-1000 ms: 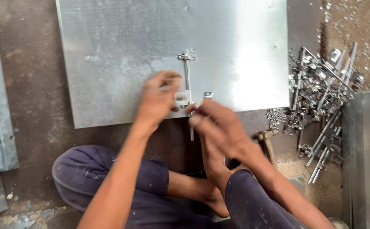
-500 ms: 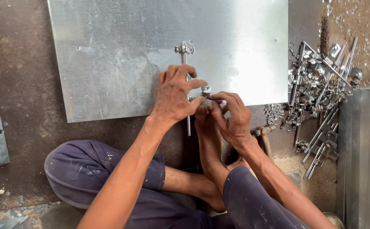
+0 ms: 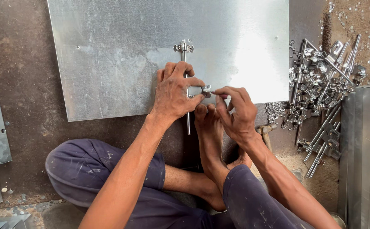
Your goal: The person assembles metal components by positioning a latch mechanism on a large metal plate, hammering rivets or pins into place, and then attaching the completed panel to a larger metal box structure.
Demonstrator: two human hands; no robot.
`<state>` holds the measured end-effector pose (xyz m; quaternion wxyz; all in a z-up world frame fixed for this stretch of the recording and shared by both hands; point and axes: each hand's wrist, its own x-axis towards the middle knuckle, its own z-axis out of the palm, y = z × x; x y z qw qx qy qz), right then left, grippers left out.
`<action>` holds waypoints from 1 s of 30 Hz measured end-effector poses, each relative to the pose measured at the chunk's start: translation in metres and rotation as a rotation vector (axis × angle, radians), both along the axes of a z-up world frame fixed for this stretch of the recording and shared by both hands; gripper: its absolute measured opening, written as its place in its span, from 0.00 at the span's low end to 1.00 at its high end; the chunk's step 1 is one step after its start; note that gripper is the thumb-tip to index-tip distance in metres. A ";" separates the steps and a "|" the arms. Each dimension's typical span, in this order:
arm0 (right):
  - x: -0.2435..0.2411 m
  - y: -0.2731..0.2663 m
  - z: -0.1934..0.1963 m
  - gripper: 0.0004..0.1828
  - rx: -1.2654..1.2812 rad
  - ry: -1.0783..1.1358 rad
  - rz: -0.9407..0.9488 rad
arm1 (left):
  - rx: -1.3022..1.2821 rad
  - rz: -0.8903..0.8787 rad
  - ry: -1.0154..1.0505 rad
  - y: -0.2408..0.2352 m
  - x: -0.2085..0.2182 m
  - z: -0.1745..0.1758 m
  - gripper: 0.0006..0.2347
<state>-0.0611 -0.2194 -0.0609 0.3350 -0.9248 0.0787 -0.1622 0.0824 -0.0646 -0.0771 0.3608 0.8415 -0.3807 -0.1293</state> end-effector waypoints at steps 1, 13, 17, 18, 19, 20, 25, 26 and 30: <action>0.000 0.000 0.002 0.09 0.001 -0.003 -0.016 | -0.008 0.001 -0.012 -0.001 0.000 0.000 0.12; 0.012 -0.001 0.002 0.10 0.038 0.040 0.041 | -0.016 -0.004 -0.068 -0.002 0.000 -0.005 0.11; -0.021 -0.019 -0.006 0.09 -0.043 -0.017 0.049 | 0.017 -0.015 -0.094 0.003 0.000 0.010 0.22; -0.036 -0.024 -0.007 0.09 -0.073 0.120 0.024 | 0.024 -0.014 -0.105 0.004 0.002 0.013 0.28; -0.055 -0.028 -0.006 0.09 -0.106 0.261 -0.004 | 0.111 0.063 -0.117 0.001 0.001 0.013 0.31; -0.068 -0.033 -0.008 0.10 -0.139 0.401 -0.032 | 0.197 0.141 -0.130 -0.002 0.000 0.012 0.34; -0.075 -0.037 -0.024 0.20 -0.412 0.790 0.047 | 0.417 0.083 -0.462 -0.019 -0.005 -0.010 0.30; -0.071 -0.034 -0.021 0.22 -0.435 0.837 0.034 | 0.420 0.013 -0.486 -0.013 -0.002 -0.010 0.30; -0.049 -0.025 0.006 0.15 -0.242 0.482 -0.113 | 0.172 -0.270 -0.551 0.058 0.004 0.016 0.30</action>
